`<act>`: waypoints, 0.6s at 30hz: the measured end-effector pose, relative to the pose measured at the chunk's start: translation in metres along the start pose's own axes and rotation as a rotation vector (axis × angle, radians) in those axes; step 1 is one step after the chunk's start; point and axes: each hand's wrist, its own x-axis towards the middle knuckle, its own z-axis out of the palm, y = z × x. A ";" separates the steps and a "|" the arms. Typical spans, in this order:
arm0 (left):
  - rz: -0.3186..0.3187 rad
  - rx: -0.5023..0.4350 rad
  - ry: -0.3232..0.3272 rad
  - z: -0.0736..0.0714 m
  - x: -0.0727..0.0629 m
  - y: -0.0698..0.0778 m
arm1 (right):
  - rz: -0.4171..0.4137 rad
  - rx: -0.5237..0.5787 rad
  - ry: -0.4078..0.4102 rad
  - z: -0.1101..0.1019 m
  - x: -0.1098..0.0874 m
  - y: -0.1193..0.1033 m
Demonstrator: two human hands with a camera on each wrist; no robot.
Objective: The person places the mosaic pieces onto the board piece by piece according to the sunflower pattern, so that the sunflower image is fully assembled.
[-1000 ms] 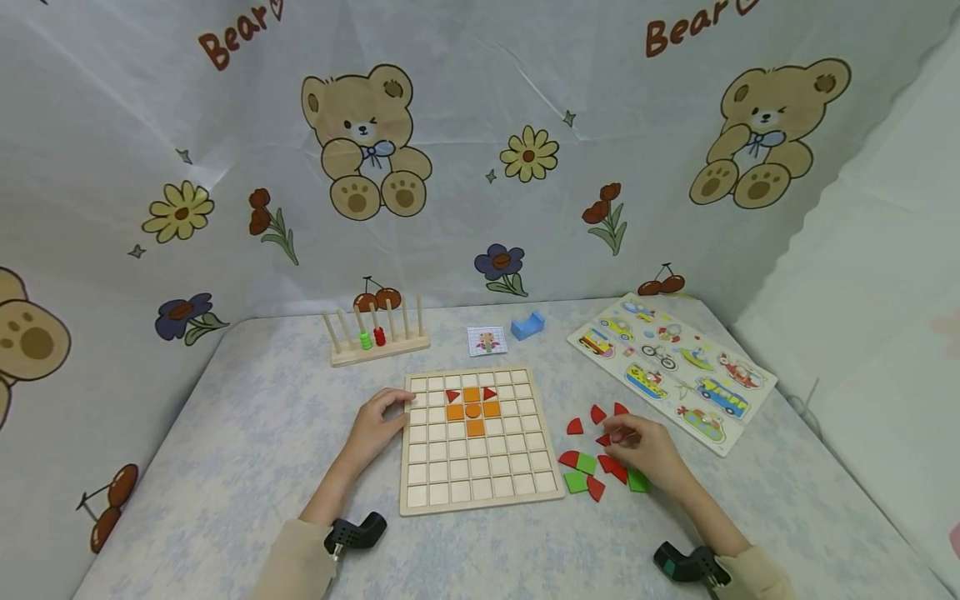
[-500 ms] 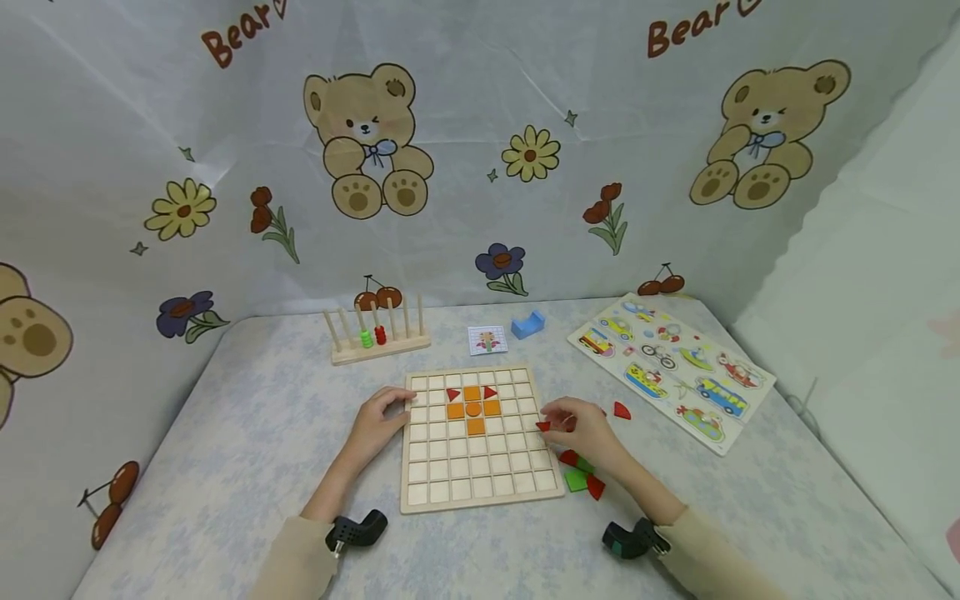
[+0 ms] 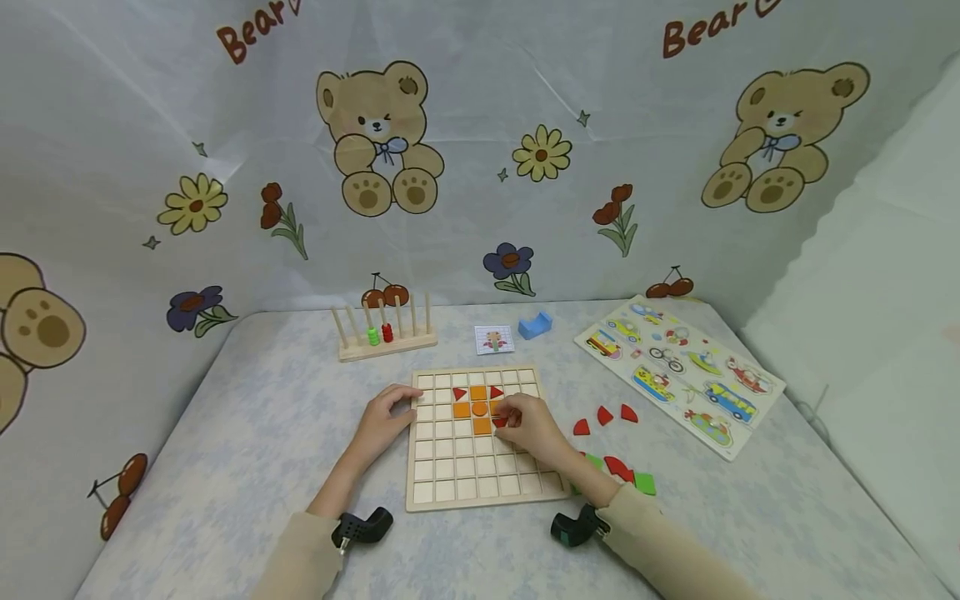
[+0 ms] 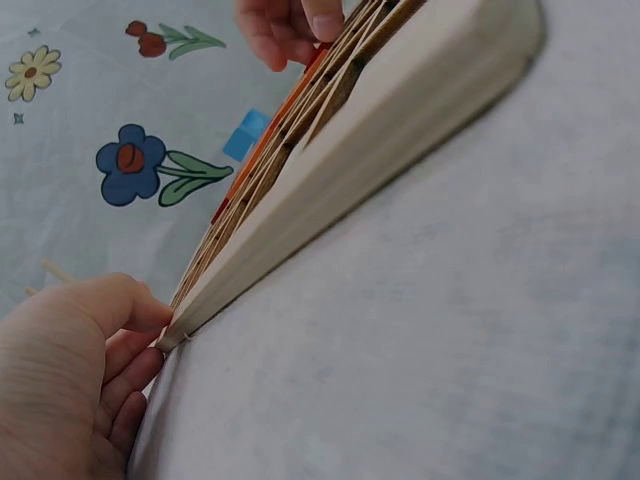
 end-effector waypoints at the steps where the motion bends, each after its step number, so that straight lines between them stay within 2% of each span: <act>1: -0.002 0.000 -0.001 0.000 0.000 0.000 | 0.006 0.002 0.001 0.000 0.000 0.000; 11: 0.010 0.012 0.010 0.001 -0.001 0.000 | 0.006 0.000 -0.010 -0.003 -0.005 0.000; 14: 0.017 0.016 0.010 0.001 -0.001 -0.001 | 0.029 0.016 0.010 -0.012 -0.009 0.002; 18: 0.028 0.035 0.010 0.001 0.000 -0.001 | 0.079 -0.005 0.075 -0.037 -0.017 0.010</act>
